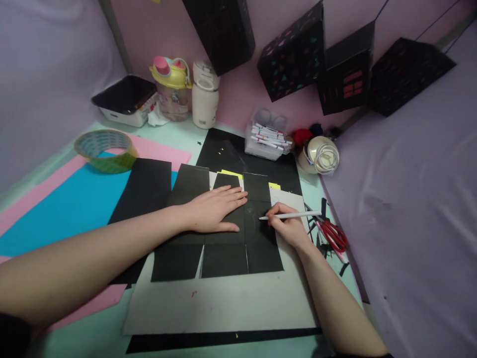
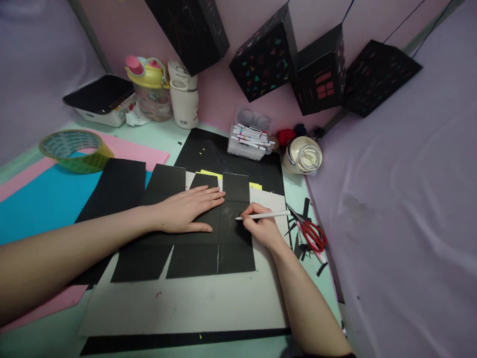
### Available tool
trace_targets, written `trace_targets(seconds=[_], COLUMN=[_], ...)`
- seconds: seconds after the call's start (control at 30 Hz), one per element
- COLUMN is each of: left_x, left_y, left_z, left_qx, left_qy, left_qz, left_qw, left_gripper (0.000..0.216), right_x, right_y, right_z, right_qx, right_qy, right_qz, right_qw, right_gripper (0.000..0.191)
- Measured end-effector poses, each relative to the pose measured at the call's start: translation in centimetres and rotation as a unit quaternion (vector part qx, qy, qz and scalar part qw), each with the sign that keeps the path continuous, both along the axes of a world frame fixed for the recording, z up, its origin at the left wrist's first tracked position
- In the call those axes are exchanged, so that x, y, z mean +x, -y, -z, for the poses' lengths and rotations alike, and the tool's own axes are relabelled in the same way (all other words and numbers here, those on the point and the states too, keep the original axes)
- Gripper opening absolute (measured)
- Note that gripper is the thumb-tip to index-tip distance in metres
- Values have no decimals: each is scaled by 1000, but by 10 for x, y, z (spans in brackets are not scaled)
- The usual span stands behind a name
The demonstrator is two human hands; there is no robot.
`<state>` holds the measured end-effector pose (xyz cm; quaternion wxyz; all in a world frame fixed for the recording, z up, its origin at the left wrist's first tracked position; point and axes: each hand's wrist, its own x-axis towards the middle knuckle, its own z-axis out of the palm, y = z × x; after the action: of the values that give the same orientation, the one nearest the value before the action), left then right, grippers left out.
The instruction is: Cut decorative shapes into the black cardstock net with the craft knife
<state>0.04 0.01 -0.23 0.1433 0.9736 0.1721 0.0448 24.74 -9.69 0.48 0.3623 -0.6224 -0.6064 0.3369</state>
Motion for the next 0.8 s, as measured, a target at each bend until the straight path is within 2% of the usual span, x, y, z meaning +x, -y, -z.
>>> trace_targets(seconds=[0.57,0.63,0.8], left_x=[-1,-1,-1], left_y=[0,0,0], left_z=[0,0,0], left_qx=[-4,-3,-5], left_qy=[2,-2,6], left_qz=[-1,-3,0], left_qw=[1000,1000,1000], left_gripper=[78,78,77], right_x=[-3,0,14], right_y=[5,3,-9], right_z=[-4,-1,15], right_qx=[-38,-23,72], right_qy=[-32,-72,-182], right_qz=[-40,-16,131], right_qw=[998,997,972], right_gripper=[6,7,13])
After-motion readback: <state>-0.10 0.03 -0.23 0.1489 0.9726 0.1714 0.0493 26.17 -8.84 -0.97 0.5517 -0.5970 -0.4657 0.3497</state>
